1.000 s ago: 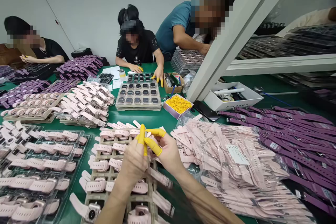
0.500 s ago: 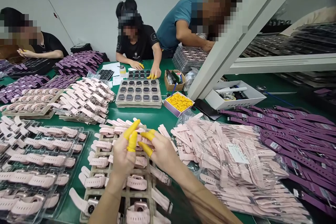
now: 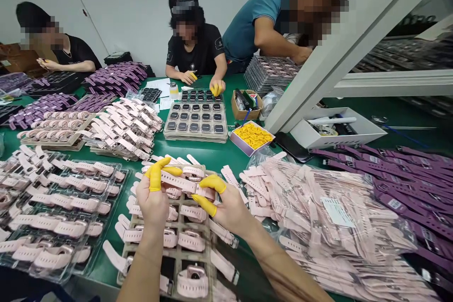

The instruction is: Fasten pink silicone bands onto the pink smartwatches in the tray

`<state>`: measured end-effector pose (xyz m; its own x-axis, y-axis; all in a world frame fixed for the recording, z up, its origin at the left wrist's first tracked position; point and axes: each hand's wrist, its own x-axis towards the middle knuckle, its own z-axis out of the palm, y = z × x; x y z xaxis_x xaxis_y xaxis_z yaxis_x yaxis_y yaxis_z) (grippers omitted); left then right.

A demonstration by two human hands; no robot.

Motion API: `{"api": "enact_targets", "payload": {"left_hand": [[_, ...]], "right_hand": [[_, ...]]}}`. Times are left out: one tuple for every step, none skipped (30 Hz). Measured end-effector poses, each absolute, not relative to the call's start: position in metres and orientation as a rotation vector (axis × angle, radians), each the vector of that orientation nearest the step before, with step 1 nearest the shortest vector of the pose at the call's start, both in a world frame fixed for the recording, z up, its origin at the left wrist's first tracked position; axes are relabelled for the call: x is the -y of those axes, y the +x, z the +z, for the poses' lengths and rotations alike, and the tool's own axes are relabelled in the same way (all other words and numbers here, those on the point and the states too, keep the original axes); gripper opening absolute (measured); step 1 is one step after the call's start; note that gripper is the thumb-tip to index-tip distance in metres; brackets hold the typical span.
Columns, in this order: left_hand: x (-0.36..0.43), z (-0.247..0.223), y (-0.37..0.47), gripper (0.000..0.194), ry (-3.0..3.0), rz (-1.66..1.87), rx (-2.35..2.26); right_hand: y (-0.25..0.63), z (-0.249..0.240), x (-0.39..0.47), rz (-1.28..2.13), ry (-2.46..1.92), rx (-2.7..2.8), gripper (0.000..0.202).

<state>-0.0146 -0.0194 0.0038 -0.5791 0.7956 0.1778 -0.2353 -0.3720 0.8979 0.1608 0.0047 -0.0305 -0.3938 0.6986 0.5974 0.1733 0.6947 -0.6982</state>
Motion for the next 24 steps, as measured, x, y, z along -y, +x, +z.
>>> {"api": "enact_targets", "payload": {"left_hand": [[0.019,0.004,-0.014,0.045,0.824,1.995,-1.169],[0.019,0.003,-0.014,0.045,0.834,1.989,-1.172],[0.02,0.003,-0.014,0.046,0.841,1.984,-1.178],[0.02,0.003,-0.013,0.046,0.847,1.977,-1.184],[0.02,0.003,-0.012,0.045,0.851,1.97,-1.189],[0.021,0.003,-0.011,0.045,0.855,1.963,-1.193],[0.021,0.003,-0.01,0.045,0.858,1.953,-1.197],[0.021,0.003,-0.01,0.045,0.861,1.943,-1.199],[0.022,0.003,-0.009,0.045,0.864,1.933,-1.201],[0.022,0.003,-0.008,0.046,0.869,1.921,-1.204],[0.022,0.003,-0.008,0.046,0.875,1.906,-1.208],[0.023,0.002,-0.009,0.047,0.882,1.885,-1.213],[0.023,0.001,-0.009,0.047,0.892,1.86,-1.219],[0.023,0.0,-0.01,0.048,0.904,1.832,-1.225],[0.024,-0.002,-0.012,0.049,0.916,1.806,-1.231],[0.024,-0.003,-0.014,0.05,0.934,1.781,-1.231],[0.025,-0.004,-0.015,0.051,0.964,1.751,-1.216],[0.026,-0.005,-0.016,0.052,1.011,1.718,-1.185],[0.027,-0.005,-0.016,0.053,1.083,1.671,-1.14],[0.028,-0.005,-0.016,0.053,1.176,1.6,-1.095],[0.029,-0.004,-0.014,0.053,1.283,1.51,-1.066],[0.03,-0.003,-0.012,0.052,1.394,1.413,-1.059],[0.031,-0.002,-0.009,0.049,1.5,1.323,-1.078],[0.031,0.0,-0.005,0.046,1.589,1.25,-1.114]], "right_hand": [[0.16,-0.031,-0.005,0.659,-0.646,1.919,0.019],[0.16,-0.031,-0.005,0.65,-0.613,1.913,0.018],[0.16,-0.032,-0.006,0.647,-0.583,1.906,0.018],[0.159,-0.031,-0.006,0.646,-0.558,1.901,0.018],[0.159,-0.031,-0.006,0.645,-0.54,1.901,0.017],[0.16,-0.031,-0.007,0.642,-0.527,1.903,0.017],[0.16,-0.031,-0.007,0.637,-0.52,1.908,0.016],[0.16,-0.031,-0.008,0.633,-0.519,1.913,0.016],[0.16,-0.032,-0.008,0.632,-0.521,1.92,0.016],[0.16,-0.032,-0.008,0.633,-0.523,1.926,0.016],[0.16,-0.033,-0.009,0.635,-0.526,1.929,0.017],[0.16,-0.033,-0.009,0.636,-0.528,1.931,0.017],[0.16,-0.034,-0.009,0.637,-0.528,1.936,0.017],[0.16,-0.034,-0.01,0.639,-0.531,1.941,0.017],[0.161,-0.034,-0.01,0.646,-0.534,1.945,0.017],[0.161,-0.034,-0.01,0.657,-0.538,1.946,0.017],[0.161,-0.033,-0.011,0.676,-0.54,1.938,0.017],[0.161,-0.033,-0.011,0.706,-0.544,1.917,0.017],[0.162,-0.032,-0.01,0.744,-0.555,1.881,0.016],[0.162,-0.031,-0.01,0.791,-0.575,1.833,0.015],[0.162,-0.031,-0.01,0.85,-0.602,1.778,0.013],[0.162,-0.031,-0.01,0.92,-0.635,1.717,0.012],[0.161,-0.031,-0.009,1.001,-0.668,1.648,0.013],[0.161,-0.031,-0.009,1.087,-0.693,1.566,0.015]]}}
